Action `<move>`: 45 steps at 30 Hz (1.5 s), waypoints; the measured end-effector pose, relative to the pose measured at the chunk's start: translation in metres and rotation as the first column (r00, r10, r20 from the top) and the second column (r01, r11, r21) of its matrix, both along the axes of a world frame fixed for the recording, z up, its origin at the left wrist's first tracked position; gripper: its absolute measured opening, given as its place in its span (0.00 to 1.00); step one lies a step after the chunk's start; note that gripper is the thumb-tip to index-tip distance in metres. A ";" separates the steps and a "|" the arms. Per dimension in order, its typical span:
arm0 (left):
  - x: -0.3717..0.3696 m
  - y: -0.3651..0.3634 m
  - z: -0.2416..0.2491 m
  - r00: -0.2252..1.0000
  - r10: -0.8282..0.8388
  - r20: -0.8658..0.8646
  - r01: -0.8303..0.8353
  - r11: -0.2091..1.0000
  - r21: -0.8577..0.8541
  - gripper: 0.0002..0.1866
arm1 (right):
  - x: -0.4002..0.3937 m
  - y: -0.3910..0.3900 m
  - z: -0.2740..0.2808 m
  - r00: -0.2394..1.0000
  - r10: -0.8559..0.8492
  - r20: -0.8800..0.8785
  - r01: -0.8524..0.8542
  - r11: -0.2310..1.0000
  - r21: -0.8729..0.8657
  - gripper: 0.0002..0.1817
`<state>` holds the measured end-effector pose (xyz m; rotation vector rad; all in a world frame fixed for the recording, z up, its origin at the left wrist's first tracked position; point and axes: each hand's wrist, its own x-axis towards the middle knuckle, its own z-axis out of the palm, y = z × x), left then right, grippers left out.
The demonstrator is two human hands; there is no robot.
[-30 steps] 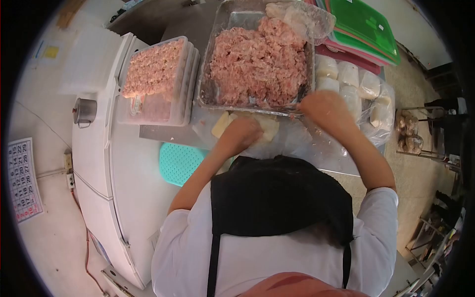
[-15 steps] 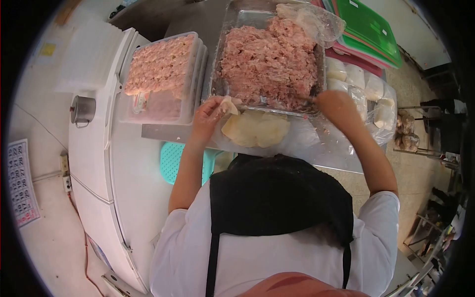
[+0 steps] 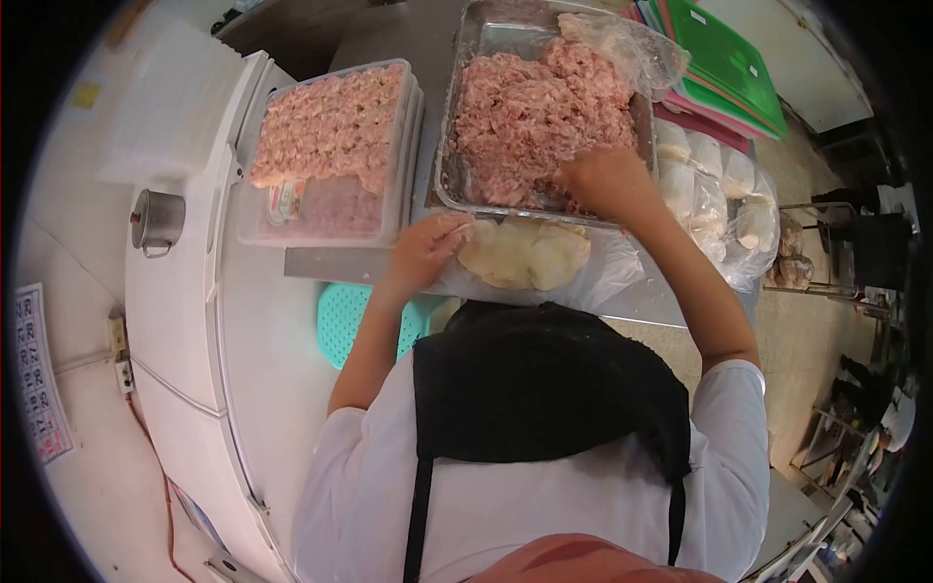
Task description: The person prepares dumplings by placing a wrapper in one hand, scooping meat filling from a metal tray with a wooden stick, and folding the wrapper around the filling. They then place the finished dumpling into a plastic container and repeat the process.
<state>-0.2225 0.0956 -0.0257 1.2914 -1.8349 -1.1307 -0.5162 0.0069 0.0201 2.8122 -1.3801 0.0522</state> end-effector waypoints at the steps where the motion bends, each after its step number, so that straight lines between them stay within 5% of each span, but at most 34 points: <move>1: -0.001 0.000 -0.001 0.997 -0.021 0.073 0.028 0.996 -0.090 0.14 | 0.007 0.005 -0.015 1.000 0.002 -0.018 -0.001 0.999 0.047 0.13; 2: -0.002 0.001 -0.001 0.989 -0.033 0.146 0.059 0.983 -0.177 0.14 | 0.010 0.009 -0.026 0.999 0.006 -0.035 -0.002 0.995 0.096 0.13; 5: -0.003 0.005 -0.015 0.999 0.032 0.035 -0.031 0.999 -0.035 0.16 | 0.015 0.028 -0.021 0.993 -0.087 0.085 0.068 0.976 0.207 0.16; 8: -0.006 0.002 -0.018 0.937 0.208 -0.281 -0.113 0.941 0.320 0.18 | -0.003 0.032 -0.021 0.938 -0.213 0.274 0.106 0.927 0.360 0.19; 11: -0.015 -0.021 -0.044 0.681 0.473 -0.560 -0.247 0.867 0.433 0.19 | -0.009 0.037 -0.014 0.727 -0.425 0.539 0.132 0.857 0.497 0.18; 14: -0.052 -0.051 0.010 0.216 0.568 -0.794 0.011 0.812 0.584 0.20 | -0.009 0.034 -0.008 0.518 -0.437 0.735 0.023 0.866 0.499 0.16; 15: -0.065 -0.059 0.016 0.185 0.557 -0.810 0.047 0.818 0.573 0.20 | -0.008 0.034 -0.007 0.466 -0.405 0.787 -0.026 0.883 0.469 0.15; 20: -0.098 -0.091 0.043 -0.010 0.517 -0.856 0.128 0.849 0.512 0.28 | -0.004 0.040 -0.012 0.698 -0.220 0.682 0.149 0.975 0.162 0.15; 22: -0.093 -0.098 0.036 -0.017 0.546 -0.838 0.138 0.831 0.538 0.31 | -0.033 0.039 -0.006 0.754 -0.182 0.631 0.130 0.983 0.128 0.15; 24: -0.080 -0.111 0.010 -0.045 0.521 -0.852 0.175 0.844 0.507 0.32 | -0.069 0.054 0.031 0.877 -0.259 0.404 0.221 0.965 0.140 0.14; 29: -0.075 -0.117 0.011 0.136 0.563 -0.815 0.025 0.821 0.571 0.24 | -0.126 0.081 0.071 0.958 -0.282 -0.049 0.283 0.915 0.288 0.10; 31: -0.076 -0.118 0.005 0.280 0.537 -0.796 -0.006 0.830 0.558 0.20 | -0.134 0.075 0.062 0.968 -0.246 0.042 0.237 0.960 0.147 0.08; 34: -0.095 -0.109 0.007 0.193 0.548 -0.814 0.107 0.813 0.573 0.17 | -0.139 0.056 0.076 0.946 -0.275 0.169 0.279 0.960 -0.001 0.09; 37: -0.103 -0.109 -0.001 0.136 0.450 -0.883 0.383 0.798 0.466 0.18 | -0.122 0.046 0.081 0.876 -0.327 0.354 0.312 0.945 0.101 0.11; 38: -0.121 -0.101 0.010 0.292 0.546 -0.785 0.143 0.787 0.600 0.19 | -0.110 0.045 0.074 0.860 -0.314 0.402 0.267 0.949 0.170 0.13; 39: -0.128 -0.100 0.018 0.255 0.530 -0.809 0.182 0.795 0.579 0.21 | -0.107 0.037 0.042 0.819 -0.026 0.573 -0.005 0.999 0.051 0.12; 40: -0.132 -0.099 0.022 0.217 0.516 -0.829 0.218 0.802 0.557 0.22 | -0.092 0.039 0.022 0.861 0.036 0.508 -0.041 0.999 0.000 0.12; 43: -0.129 -0.091 0.042 0.147 0.610 -0.779 0.171 0.760 0.627 0.29 | -0.069 0.040 0.025 0.925 -0.205 0.320 0.159 0.973 0.166 0.11; 45: -0.124 -0.092 0.047 0.096 0.661 -0.745 0.117 0.735 0.668 0.33 | -0.064 0.044 0.059 0.970 -0.206 0.128 0.200 0.978 0.061 0.10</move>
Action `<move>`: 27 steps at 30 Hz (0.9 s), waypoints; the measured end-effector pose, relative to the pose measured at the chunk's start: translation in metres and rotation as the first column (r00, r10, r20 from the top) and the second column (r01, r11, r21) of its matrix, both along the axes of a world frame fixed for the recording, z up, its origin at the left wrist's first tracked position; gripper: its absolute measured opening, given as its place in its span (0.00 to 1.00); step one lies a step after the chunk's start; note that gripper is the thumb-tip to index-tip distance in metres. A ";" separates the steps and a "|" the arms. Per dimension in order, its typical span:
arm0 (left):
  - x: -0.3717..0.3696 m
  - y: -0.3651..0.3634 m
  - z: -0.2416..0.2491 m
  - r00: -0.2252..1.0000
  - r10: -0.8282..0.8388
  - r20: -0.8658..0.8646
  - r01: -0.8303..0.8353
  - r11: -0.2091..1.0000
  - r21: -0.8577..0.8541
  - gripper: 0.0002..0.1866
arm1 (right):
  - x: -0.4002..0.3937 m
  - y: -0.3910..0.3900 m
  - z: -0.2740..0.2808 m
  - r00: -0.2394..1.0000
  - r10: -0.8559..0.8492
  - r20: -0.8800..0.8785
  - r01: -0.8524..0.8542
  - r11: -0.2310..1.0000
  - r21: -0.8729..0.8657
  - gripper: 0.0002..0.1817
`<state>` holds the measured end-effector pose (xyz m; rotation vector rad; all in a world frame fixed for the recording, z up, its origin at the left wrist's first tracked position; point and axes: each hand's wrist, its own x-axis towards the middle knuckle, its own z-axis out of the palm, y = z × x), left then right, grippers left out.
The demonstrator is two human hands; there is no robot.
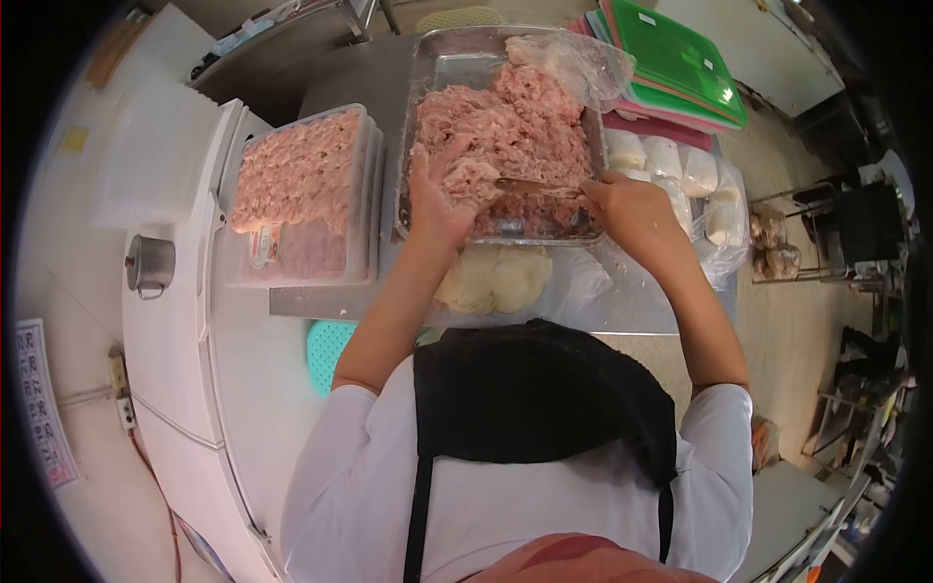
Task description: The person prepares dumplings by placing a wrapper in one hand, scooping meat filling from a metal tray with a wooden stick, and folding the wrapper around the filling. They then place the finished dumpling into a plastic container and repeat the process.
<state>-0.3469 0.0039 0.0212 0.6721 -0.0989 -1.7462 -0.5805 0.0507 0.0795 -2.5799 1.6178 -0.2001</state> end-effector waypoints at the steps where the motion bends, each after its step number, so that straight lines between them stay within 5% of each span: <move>1: 0.003 -0.002 -0.002 1.000 0.024 -0.010 -0.024 1.000 0.002 0.34 | 0.004 0.002 0.013 0.994 -0.016 -0.105 0.012 0.999 -0.035 0.10; 4: 0.005 -0.009 -0.002 0.998 0.060 0.013 -0.060 0.998 -0.024 0.33 | 0.024 0.002 -0.014 0.961 0.164 0.225 -0.118 0.972 -0.204 0.09; 5: 0.005 -0.010 -0.001 0.997 0.067 0.030 -0.066 0.997 -0.039 0.32 | 0.026 -0.002 -0.028 0.960 0.112 0.256 -0.099 0.993 -0.060 0.09; 8: 0.014 -0.008 0.005 0.973 0.120 -0.198 -0.114 0.993 0.039 0.28 | 0.007 -0.024 -0.018 0.947 0.171 0.273 -0.162 0.985 -0.056 0.13; 11: 0.024 0.000 0.003 0.960 -0.136 0.243 0.214 0.918 -0.335 0.29 | -0.016 -0.035 -0.023 0.761 0.164 0.628 -0.134 0.986 -0.095 0.16; 14: 0.025 0.008 0.022 0.527 0.199 0.826 0.446 0.763 -0.468 0.37 | -0.022 -0.029 -0.002 0.781 -0.177 0.599 -0.179 0.856 0.486 0.15; 17: 0.016 0.007 0.040 0.264 0.442 0.857 0.561 0.653 -0.509 0.36 | -0.029 -0.026 0.017 0.743 -0.271 0.611 -0.257 0.728 0.636 0.17; 20: 0.016 0.005 0.065 0.180 0.210 0.961 0.796 0.544 -0.268 0.31 | -0.034 -0.025 0.013 0.754 -0.063 0.654 -0.356 0.798 0.486 0.16; 23: 0.029 -0.014 0.035 0.221 0.085 0.971 0.868 0.438 -0.236 0.27 | -0.029 -0.030 -0.002 0.710 0.075 0.700 -0.469 0.791 0.392 0.15; 27: 0.020 -0.003 0.038 -0.074 0.180 0.981 0.843 0.536 -0.034 0.25 | -0.038 -0.051 -0.052 0.753 0.081 0.653 -0.415 0.829 0.375 0.13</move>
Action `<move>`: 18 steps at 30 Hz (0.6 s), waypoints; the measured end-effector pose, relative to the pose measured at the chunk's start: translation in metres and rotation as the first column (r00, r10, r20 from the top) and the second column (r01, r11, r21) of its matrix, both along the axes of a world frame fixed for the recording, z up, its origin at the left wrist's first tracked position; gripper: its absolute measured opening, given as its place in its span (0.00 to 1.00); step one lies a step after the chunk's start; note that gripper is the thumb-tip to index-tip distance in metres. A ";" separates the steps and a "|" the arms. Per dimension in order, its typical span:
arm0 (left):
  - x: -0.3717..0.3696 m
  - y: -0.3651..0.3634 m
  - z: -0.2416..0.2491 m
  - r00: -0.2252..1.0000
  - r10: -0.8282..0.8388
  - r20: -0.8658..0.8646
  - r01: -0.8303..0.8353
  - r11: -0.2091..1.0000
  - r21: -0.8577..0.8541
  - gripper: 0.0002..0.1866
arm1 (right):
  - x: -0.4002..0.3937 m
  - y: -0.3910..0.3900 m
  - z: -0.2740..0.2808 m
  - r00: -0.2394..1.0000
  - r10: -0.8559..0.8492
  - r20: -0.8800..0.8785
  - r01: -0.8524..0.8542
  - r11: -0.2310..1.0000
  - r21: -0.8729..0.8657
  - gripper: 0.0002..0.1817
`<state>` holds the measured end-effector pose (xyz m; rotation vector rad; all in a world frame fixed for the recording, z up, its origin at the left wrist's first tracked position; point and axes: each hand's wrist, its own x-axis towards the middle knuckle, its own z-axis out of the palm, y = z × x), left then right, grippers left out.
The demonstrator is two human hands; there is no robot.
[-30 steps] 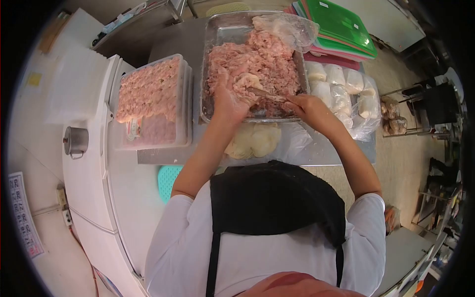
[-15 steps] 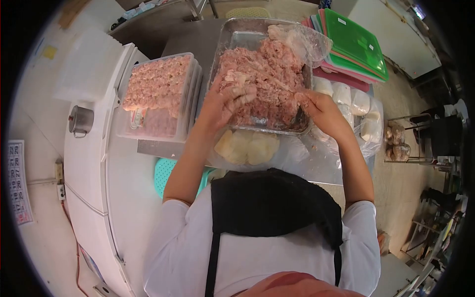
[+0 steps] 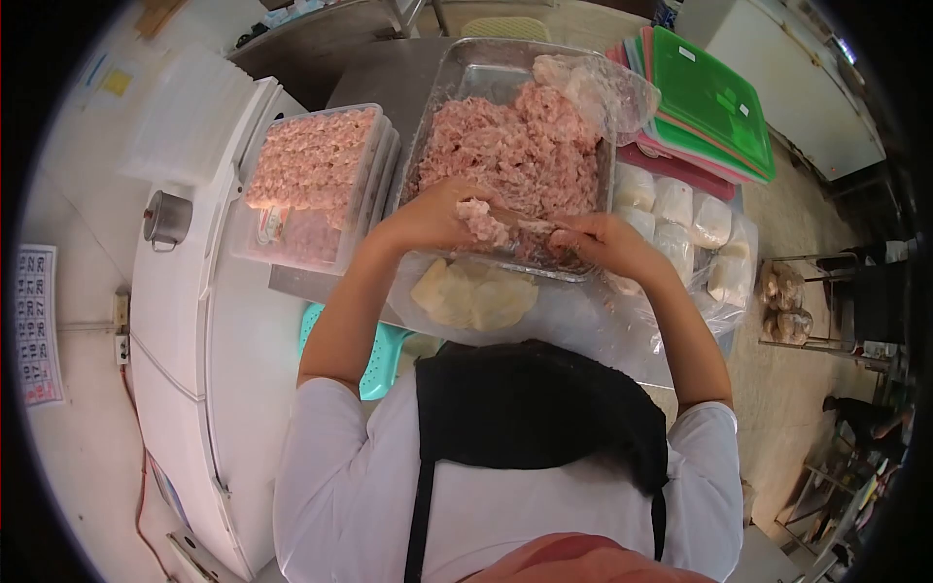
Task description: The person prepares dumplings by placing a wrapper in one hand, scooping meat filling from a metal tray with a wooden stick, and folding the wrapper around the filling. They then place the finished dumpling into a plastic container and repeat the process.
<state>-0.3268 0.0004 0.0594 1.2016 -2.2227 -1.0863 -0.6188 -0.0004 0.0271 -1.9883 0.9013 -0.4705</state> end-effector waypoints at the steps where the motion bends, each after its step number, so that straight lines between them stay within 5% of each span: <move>1: -0.001 0.003 -0.007 0.998 0.055 0.017 -0.054 0.998 -0.041 0.24 | -0.007 -0.013 -0.006 0.999 0.008 -0.054 -0.010 0.999 -0.036 0.13; 2: -0.002 0.004 -0.015 0.993 0.110 0.030 -0.107 0.991 -0.081 0.23 | -0.013 -0.020 -0.012 0.994 0.013 -0.108 -0.021 0.997 -0.070 0.13; 5: 0.002 -0.010 -0.036 0.935 0.328 -0.136 -0.259 0.892 0.369 0.22 | -0.001 0.002 0.020 0.892 -0.377 -0.248 0.184 0.806 -0.562 0.13; 8: 0.004 -0.022 -0.064 0.939 0.326 -0.107 -0.249 0.862 0.441 0.23 | 0.016 0.017 0.005 0.943 -0.272 -0.194 0.105 0.792 -0.601 0.14; 11: -0.016 -0.012 -0.037 0.915 0.395 -0.077 -0.330 0.846 0.419 0.25 | -0.001 -0.011 -0.030 0.830 -0.372 -0.415 0.111 0.841 -0.530 0.13; 14: -0.007 -0.002 -0.036 0.935 0.353 -0.033 -0.352 0.935 0.035 0.28 | -0.025 -0.015 -0.015 0.823 -0.326 -0.465 0.117 0.898 -0.423 0.12; 17: -0.014 0.012 0.018 0.946 0.317 -0.074 -0.302 0.938 0.168 0.32 | -0.040 -0.003 0.013 0.952 -0.303 -0.046 0.291 0.942 -0.169 0.12; 18: -0.014 0.012 0.017 0.953 0.270 -0.138 -0.265 0.963 0.054 0.32 | -0.040 0.002 0.022 0.966 -0.256 0.031 0.257 0.960 -0.112 0.12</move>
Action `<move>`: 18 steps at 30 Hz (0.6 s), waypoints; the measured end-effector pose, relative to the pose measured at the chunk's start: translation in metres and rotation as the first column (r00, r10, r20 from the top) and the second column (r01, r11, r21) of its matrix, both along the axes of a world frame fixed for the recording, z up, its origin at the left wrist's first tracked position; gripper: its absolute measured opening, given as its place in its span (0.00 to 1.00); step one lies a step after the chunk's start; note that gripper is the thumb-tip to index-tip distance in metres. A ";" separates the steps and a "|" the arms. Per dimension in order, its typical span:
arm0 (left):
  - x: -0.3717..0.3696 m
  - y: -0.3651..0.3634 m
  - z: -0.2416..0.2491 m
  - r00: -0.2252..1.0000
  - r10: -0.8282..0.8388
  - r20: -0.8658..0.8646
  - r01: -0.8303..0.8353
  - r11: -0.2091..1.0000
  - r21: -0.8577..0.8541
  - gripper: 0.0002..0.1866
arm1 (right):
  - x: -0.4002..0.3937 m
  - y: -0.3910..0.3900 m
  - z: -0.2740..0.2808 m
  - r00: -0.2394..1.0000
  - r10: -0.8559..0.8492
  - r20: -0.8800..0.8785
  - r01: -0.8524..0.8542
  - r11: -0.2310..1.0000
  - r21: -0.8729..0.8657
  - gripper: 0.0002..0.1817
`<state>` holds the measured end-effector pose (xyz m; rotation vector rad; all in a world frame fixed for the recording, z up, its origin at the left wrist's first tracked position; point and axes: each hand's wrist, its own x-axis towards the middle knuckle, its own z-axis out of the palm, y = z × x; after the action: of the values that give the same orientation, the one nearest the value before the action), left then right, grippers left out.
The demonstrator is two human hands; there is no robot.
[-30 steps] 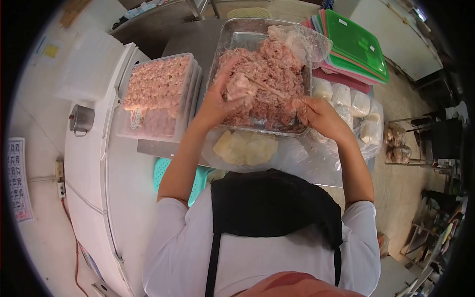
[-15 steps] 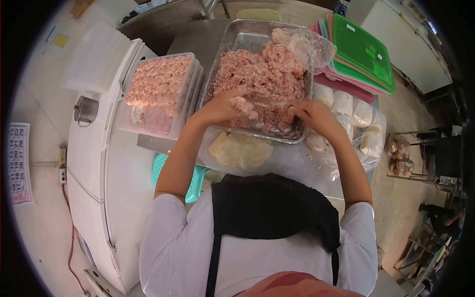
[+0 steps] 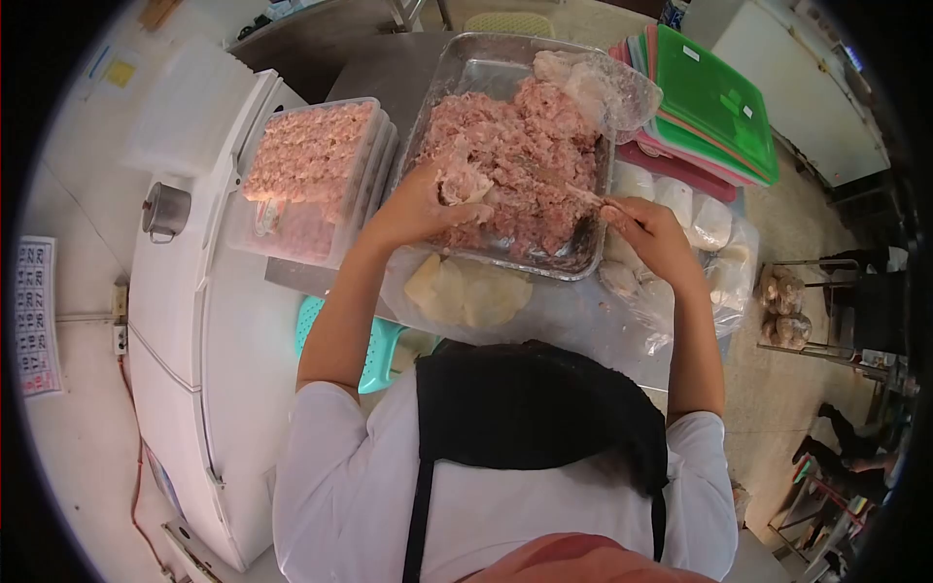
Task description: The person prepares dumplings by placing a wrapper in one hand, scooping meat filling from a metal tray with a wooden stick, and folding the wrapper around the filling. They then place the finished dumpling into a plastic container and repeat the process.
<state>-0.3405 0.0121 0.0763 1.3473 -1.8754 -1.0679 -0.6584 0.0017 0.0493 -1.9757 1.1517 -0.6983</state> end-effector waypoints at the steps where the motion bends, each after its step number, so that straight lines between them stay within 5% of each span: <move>1: 0.000 -0.001 -0.002 0.999 -0.037 -0.024 0.034 0.991 -0.127 0.32 | 0.004 0.007 0.008 0.995 0.047 0.092 -0.050 0.998 0.033 0.12; 2: 0.001 -0.002 -0.006 0.996 -0.079 -0.043 0.066 0.966 -0.252 0.32 | 0.010 0.012 0.012 0.979 0.087 0.186 -0.100 0.993 0.062 0.13; 5: 0.013 -0.015 -0.028 0.940 -0.339 -0.031 0.319 0.909 -0.268 0.26 | 0.043 0.021 0.003 0.967 0.251 0.038 -0.242 0.957 -0.160 0.15; 6: 0.012 -0.013 -0.026 0.948 -0.317 0.032 0.314 0.909 -0.274 0.24 | 0.046 0.022 0.004 0.961 0.276 -0.005 -0.276 0.961 -0.032 0.14; 8: 0.010 -0.009 -0.019 0.952 -0.262 0.160 0.299 0.908 -0.294 0.19 | 0.038 0.022 0.023 0.967 0.146 -0.209 -0.171 0.979 -0.108 0.13; 11: 0.021 -0.007 -0.033 0.988 -0.117 -0.105 0.112 0.992 -0.055 0.23 | 0.047 0.042 0.048 0.956 -0.032 -0.292 -0.053 0.959 -0.277 0.13; 14: 0.028 -0.004 -0.013 0.991 -0.127 0.031 0.121 0.981 0.154 0.23 | 0.067 0.057 0.039 0.939 -0.080 -0.333 -0.041 0.939 -0.342 0.14; 18: 0.055 0.002 -0.035 0.991 -0.110 -0.069 0.095 0.977 -0.192 0.24 | 0.062 0.052 0.053 0.978 -0.047 -0.202 -0.004 0.969 -0.245 0.16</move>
<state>-0.2854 0.0137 0.0410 1.0957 -1.9507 -0.9525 -0.5962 0.0538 0.1026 -2.2903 1.2608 -0.6858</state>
